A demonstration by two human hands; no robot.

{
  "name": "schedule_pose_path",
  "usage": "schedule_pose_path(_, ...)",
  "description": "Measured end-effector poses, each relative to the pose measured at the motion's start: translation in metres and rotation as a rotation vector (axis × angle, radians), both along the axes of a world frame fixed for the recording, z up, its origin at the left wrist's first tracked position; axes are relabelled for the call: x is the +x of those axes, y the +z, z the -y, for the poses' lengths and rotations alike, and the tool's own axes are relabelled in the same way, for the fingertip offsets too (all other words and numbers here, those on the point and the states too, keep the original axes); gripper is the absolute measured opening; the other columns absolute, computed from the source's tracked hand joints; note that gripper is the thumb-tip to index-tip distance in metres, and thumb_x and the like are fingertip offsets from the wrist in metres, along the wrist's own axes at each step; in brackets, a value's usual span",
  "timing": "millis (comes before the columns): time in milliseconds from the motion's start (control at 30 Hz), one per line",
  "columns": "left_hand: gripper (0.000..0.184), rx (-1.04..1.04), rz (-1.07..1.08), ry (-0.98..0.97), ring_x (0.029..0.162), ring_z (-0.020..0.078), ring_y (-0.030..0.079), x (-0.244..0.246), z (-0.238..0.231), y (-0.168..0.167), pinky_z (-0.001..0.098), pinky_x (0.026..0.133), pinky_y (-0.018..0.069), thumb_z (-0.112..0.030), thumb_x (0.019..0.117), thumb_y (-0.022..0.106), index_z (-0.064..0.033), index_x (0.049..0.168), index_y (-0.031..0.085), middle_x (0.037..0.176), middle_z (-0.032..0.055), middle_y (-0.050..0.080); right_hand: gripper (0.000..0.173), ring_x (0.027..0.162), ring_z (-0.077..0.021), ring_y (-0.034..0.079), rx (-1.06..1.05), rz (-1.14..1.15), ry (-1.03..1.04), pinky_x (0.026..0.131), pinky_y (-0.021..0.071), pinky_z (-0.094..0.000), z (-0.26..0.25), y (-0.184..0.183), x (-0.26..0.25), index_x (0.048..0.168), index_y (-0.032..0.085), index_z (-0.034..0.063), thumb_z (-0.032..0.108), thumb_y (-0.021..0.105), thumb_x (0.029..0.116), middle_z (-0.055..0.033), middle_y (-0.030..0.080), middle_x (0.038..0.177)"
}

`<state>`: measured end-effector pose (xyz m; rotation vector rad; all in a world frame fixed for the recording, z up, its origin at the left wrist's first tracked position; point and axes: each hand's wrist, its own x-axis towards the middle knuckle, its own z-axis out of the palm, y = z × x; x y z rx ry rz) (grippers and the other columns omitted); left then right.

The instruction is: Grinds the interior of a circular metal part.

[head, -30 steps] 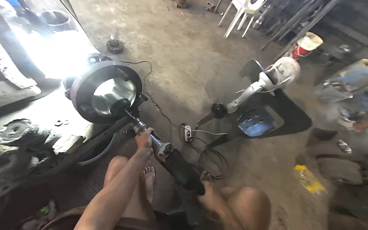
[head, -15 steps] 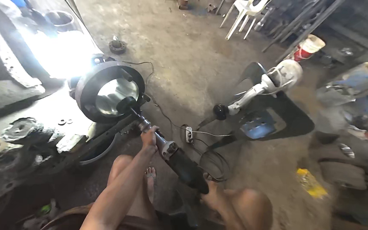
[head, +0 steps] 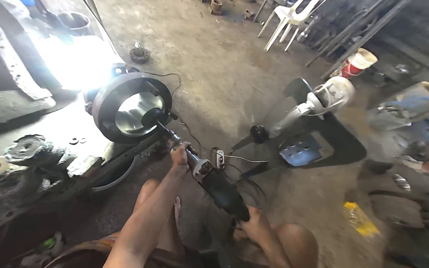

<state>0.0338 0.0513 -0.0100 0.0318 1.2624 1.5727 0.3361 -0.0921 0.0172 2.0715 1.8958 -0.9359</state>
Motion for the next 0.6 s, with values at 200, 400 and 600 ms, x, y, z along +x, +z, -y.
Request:
schedule_pose_path(200, 0.018, -0.042, -0.011, 0.005, 0.056, 0.0243, 0.064, 0.003, 0.006, 0.005, 0.0415, 0.055, 0.0589, -0.010, 0.0915, 0.066, 0.0007, 0.103, 0.057, 0.070, 0.0132, 0.062, 0.044, 0.104, -0.0274, 0.072, -0.021, -0.015, -0.004, 0.094, 0.0571, -0.0550, 0.002, -0.003, 0.005, 0.120, 0.072, 0.0159, 0.042, 0.078, 0.0852, -0.0091, 0.075, 0.107)
schedule_pose_path(400, 0.020, 0.096, 0.025, -0.027, 0.057, 0.0213, 0.061, 0.004, -0.011, 0.000, 0.0392, 0.055, 0.0567, -0.015, 0.0904, 0.067, -0.0053, 0.106, 0.057, 0.071, 0.0093, 0.061, 0.042, 0.103, -0.0309, 0.072, 0.047, 0.057, -0.034, 0.092, 0.0565, -0.0588, -0.002, 0.011, -0.006, 0.123, 0.072, 0.0183, 0.038, 0.077, 0.0867, -0.0103, 0.076, 0.106)
schedule_pose_path(600, 0.016, -0.083, -0.029, 0.012, 0.055, 0.0250, 0.064, 0.001, 0.012, 0.004, 0.0420, 0.053, 0.0591, -0.010, 0.0923, 0.066, 0.0013, 0.100, 0.058, 0.068, 0.0134, 0.062, 0.045, 0.106, -0.0277, 0.071, -0.086, -0.052, 0.005, 0.097, 0.0560, -0.0556, 0.003, -0.005, 0.007, 0.121, 0.072, 0.0162, 0.041, 0.080, 0.0833, -0.0097, 0.074, 0.110)
